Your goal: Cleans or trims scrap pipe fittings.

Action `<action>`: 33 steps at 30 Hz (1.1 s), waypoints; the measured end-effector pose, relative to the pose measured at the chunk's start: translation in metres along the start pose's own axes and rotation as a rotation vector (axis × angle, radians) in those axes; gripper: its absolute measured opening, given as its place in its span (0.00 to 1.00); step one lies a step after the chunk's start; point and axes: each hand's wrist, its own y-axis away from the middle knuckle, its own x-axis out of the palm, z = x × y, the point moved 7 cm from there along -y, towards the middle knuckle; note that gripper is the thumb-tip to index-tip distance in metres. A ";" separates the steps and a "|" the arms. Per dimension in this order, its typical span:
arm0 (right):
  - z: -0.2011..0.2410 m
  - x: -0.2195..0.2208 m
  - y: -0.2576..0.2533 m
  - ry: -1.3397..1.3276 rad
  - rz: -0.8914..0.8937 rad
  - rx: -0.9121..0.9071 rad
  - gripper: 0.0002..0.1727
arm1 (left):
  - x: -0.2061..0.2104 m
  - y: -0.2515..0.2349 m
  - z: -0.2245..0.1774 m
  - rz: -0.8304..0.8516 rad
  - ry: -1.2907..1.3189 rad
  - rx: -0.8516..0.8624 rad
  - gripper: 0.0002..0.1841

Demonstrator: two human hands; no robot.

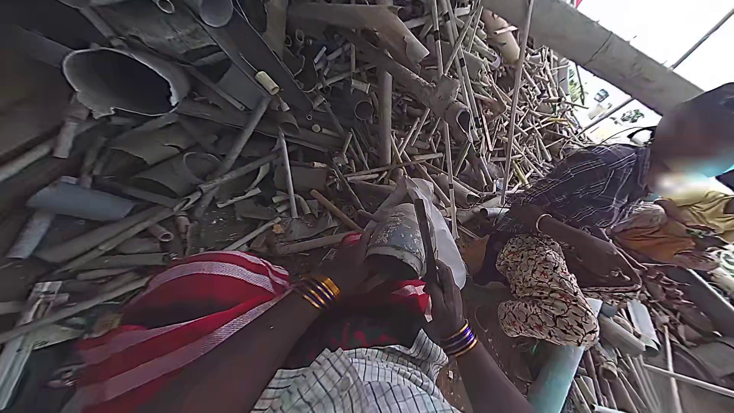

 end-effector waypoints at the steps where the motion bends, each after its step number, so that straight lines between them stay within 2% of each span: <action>1: -0.001 0.000 -0.004 -0.048 -0.019 0.032 0.29 | -0.001 0.002 0.000 0.021 -0.035 -0.029 0.39; 4: 0.000 -0.001 -0.018 -0.124 -0.054 0.055 0.29 | -0.003 0.002 -0.001 0.038 -0.038 0.003 0.40; 6: 0.002 0.000 -0.026 -0.138 -0.058 -0.001 0.29 | -0.003 0.002 -0.001 0.040 -0.027 0.001 0.41; 12: 0.012 -0.005 -0.046 0.061 0.043 -0.109 0.26 | -0.002 0.003 -0.003 0.048 -0.057 -0.006 0.38; 14: 0.014 -0.006 -0.052 0.103 0.047 -0.118 0.25 | -0.001 0.000 -0.004 0.053 -0.039 -0.016 0.34; 19: 0.012 -0.009 -0.067 0.269 0.039 -0.157 0.23 | 0.001 -0.001 -0.005 0.046 -0.049 -0.019 0.34; 33: 0.024 -0.004 -0.048 0.301 -0.070 -0.224 0.22 | 0.002 -0.005 -0.002 0.031 -0.077 0.049 0.36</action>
